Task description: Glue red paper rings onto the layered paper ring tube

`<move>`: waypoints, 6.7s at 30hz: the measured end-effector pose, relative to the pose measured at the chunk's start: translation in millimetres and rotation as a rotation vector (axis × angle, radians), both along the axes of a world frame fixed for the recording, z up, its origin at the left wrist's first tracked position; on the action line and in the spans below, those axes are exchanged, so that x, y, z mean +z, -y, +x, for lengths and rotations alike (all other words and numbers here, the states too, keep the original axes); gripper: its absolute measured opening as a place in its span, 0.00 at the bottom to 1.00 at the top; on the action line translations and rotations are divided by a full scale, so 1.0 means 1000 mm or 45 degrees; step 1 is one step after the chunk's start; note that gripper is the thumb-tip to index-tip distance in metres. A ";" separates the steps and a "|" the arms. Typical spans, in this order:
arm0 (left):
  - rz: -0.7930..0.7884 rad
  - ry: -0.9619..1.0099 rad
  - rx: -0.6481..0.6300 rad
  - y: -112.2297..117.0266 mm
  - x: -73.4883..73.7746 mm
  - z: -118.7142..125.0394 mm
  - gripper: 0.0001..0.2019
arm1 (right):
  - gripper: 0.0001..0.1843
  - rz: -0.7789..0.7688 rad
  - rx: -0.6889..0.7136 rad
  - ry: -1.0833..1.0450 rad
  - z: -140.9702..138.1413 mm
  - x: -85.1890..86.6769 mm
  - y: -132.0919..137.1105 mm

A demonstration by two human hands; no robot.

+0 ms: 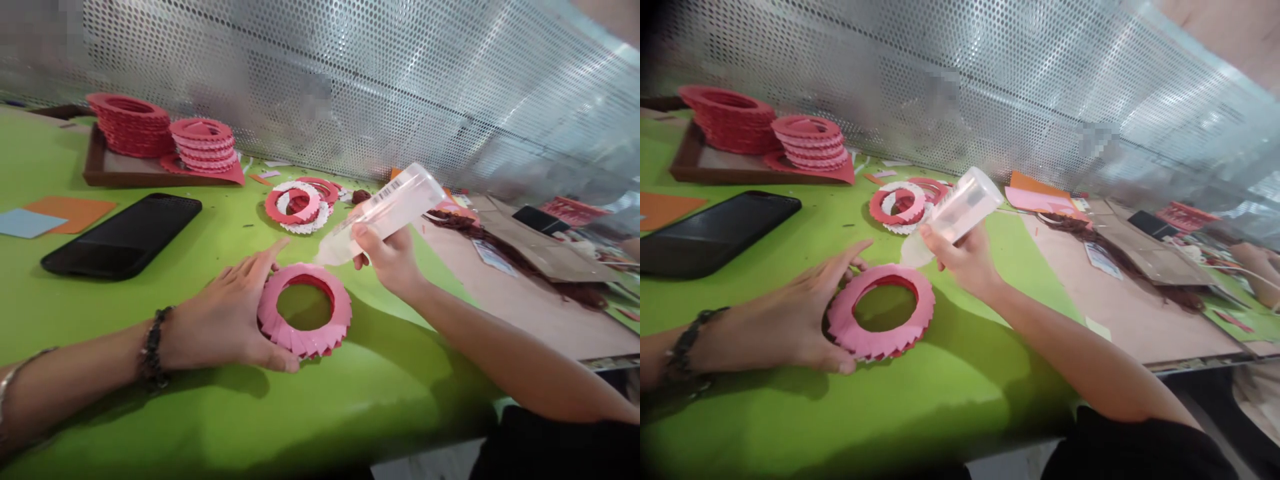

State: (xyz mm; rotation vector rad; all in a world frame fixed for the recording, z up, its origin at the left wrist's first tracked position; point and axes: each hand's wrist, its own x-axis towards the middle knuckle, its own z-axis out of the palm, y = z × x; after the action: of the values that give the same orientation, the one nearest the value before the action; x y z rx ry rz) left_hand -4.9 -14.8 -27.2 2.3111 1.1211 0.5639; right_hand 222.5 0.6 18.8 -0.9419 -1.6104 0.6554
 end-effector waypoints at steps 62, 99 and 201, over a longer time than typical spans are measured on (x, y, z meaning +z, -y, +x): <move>-0.256 0.097 -0.060 0.005 0.020 -0.004 0.55 | 0.17 -0.030 0.240 0.095 -0.019 -0.015 -0.007; -0.201 0.004 -0.024 0.002 0.015 0.004 0.61 | 0.14 -0.032 0.210 0.093 -0.011 -0.012 -0.004; 0.069 -0.023 -0.019 0.001 0.010 0.008 0.57 | 0.20 -0.143 -0.129 0.028 0.008 -0.009 0.024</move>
State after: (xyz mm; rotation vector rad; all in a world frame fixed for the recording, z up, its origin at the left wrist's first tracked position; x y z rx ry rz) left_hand 3.6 -15.6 -17.0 2.3732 1.1090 0.5758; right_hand 230.6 -23.2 10.3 -1.1089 -1.5470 0.6724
